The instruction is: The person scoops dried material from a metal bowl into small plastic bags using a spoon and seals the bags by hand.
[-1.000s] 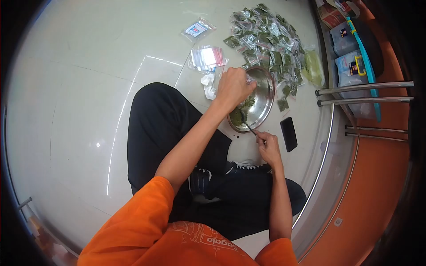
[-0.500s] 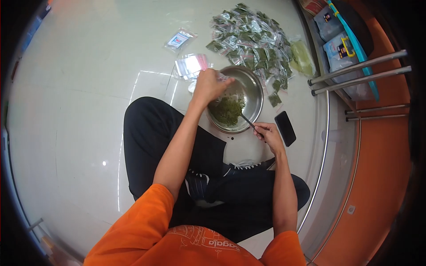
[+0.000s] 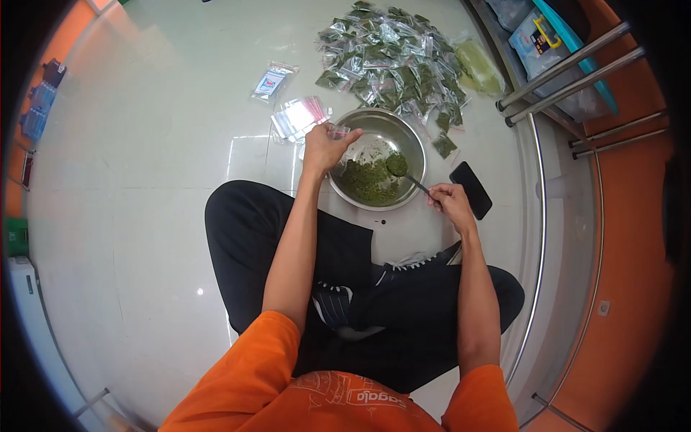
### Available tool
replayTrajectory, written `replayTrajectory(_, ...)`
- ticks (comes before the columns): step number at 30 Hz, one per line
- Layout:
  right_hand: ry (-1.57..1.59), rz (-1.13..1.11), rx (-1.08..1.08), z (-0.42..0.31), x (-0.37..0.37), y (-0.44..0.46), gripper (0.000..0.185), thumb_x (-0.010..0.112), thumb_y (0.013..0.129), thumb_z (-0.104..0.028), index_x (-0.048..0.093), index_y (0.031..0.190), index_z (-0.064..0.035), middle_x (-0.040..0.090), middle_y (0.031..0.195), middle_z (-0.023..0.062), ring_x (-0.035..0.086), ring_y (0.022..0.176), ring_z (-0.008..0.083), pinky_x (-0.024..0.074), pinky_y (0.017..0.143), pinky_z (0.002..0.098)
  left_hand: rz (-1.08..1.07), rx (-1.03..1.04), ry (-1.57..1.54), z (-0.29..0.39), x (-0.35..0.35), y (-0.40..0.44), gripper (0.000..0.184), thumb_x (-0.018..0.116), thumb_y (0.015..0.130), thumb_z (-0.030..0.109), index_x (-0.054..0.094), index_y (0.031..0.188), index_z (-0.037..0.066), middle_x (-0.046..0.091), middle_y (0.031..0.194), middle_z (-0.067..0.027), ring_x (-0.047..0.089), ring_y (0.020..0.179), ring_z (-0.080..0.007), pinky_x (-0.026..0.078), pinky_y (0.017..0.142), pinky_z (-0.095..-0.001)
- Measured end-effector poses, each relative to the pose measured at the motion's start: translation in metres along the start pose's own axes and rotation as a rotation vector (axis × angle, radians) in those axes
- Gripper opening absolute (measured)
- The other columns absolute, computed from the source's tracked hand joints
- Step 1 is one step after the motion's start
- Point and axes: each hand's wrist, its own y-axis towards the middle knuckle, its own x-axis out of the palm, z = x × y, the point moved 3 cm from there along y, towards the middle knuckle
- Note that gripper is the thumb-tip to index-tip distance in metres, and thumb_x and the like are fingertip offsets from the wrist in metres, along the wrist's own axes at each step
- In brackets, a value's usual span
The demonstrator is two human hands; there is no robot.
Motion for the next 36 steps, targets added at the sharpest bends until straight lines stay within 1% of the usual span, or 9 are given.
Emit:
replayTrajectory(3,-0.041,0.033,-0.047,0.005,-0.002,0.005,0.014,0.065,0.090,-0.007,0.072,0.089,0.0049,0.067,0.069,0.0044,0.051,0.055,0.0070,0.0406,0.052,0.0236,0.088,0.107,0.096,0.006,-0.005,-0.004,0.059,0.087,0.074,0.043,0.072,0.098,-0.008,0.074,0.089,-0.0186,0.072,0.082,-0.0228,0.055,0.077,-0.0347)
replayTrajectory(6,-0.080,0.050,-0.130,0.006,-0.002,0.007,0.015,0.065,0.090,-0.008,0.072,0.089,0.0047,0.068,0.070,0.0044,0.052,0.055,0.0073,0.0420,0.053,0.0242,0.183,0.322,0.186,0.010,-0.005,-0.006,0.050,0.088,0.074,0.038,0.072,0.099,-0.003,0.074,0.089,-0.0181,0.072,0.081,-0.0251,0.056,0.075,-0.0358)
replayTrajectory(8,-0.076,0.049,-0.131,0.006,-0.002,0.008,0.015,0.066,0.091,-0.009,0.072,0.089,0.0044,0.068,0.070,0.0044,0.052,0.056,0.0074,0.0423,0.053,0.0243,0.276,0.523,0.347,0.022,-0.004,-0.014,0.039,0.087,0.072,0.031,0.073,0.097,0.005,0.073,0.088,-0.0151,0.068,0.085,-0.0310,0.050,0.079,-0.0434)
replayTrajectory(11,-0.064,0.046,-0.125,0.004,-0.001,0.007,0.015,0.066,0.091,-0.009,0.072,0.089,0.0043,0.068,0.070,0.0042,0.052,0.056,0.0073,0.0423,0.053,0.0243,0.163,0.587,0.291,0.026,0.002,-0.017,0.038,0.088,0.071,0.025,0.071,0.098,0.003,0.073,0.084,-0.0120,0.070,0.077,-0.0287,0.054,0.072,-0.0379)
replayTrajectory(14,-0.016,0.042,-0.132,-0.012,-0.003,0.002,0.015,0.066,0.091,-0.009,0.072,0.090,0.0044,0.067,0.069,0.0037,0.051,0.056,0.0070,0.0416,0.053,0.0242,0.070,0.656,0.335,0.028,0.010,-0.018,0.040,0.088,0.070,0.021,0.068,0.101,0.006,0.072,0.082,-0.0094,0.068,0.077,-0.0282,0.053,0.072,-0.0386)
replayTrajectory(20,-0.044,-0.001,-0.211,-0.056,-0.007,-0.019,0.013,0.063,0.093,-0.006,0.071,0.093,0.0039,0.067,0.072,0.0037,0.050,0.058,0.0067,0.0399,0.055,0.0220,-0.046,0.711,0.400,0.031,0.018,-0.026,0.043,0.086,0.070,0.019,0.061,0.104,0.010,0.067,0.088,-0.0064,0.063,0.091,-0.0294,0.043,0.089,-0.0423)
replayTrajectory(25,-0.152,0.047,-0.283,-0.070,-0.006,-0.024,0.015,0.064,0.089,-0.009,0.073,0.090,0.0040,0.068,0.067,0.0046,0.056,0.058,0.0079,0.0411,0.055,0.0264,-0.120,0.725,0.488,0.031,0.024,-0.031,0.046,0.085,0.068,0.018,0.061,0.106,0.009,0.066,0.092,-0.0079,0.060,0.099,-0.0292,0.039,0.092,-0.0433)
replayTrajectory(27,-0.351,0.084,-0.311,-0.081,-0.005,-0.028,0.015,0.063,0.087,-0.007,0.074,0.090,0.0033,0.069,0.067,0.0078,0.061,0.060,0.0115,0.0441,0.058,0.0291,-0.128,0.768,0.524,0.036,0.025,-0.036,0.048,0.085,0.067,0.017,0.062,0.108,0.007,0.067,0.092,-0.0091,0.061,0.099,-0.0291,0.040,0.091,-0.0437)
replayTrajectory(36,-0.576,0.148,-0.379,-0.104,0.006,-0.031,0.018,0.065,0.082,-0.015,0.075,0.088,-0.0016,0.072,0.076,0.0137,0.067,0.067,0.0298,0.0517,0.065,0.0376,-0.229,0.785,0.674,0.036,0.042,-0.042,0.052,0.085,0.066,0.017,0.062,0.112,0.008,0.066,0.101,-0.0102,0.060,0.105,-0.0287,0.041,0.095,-0.0419)
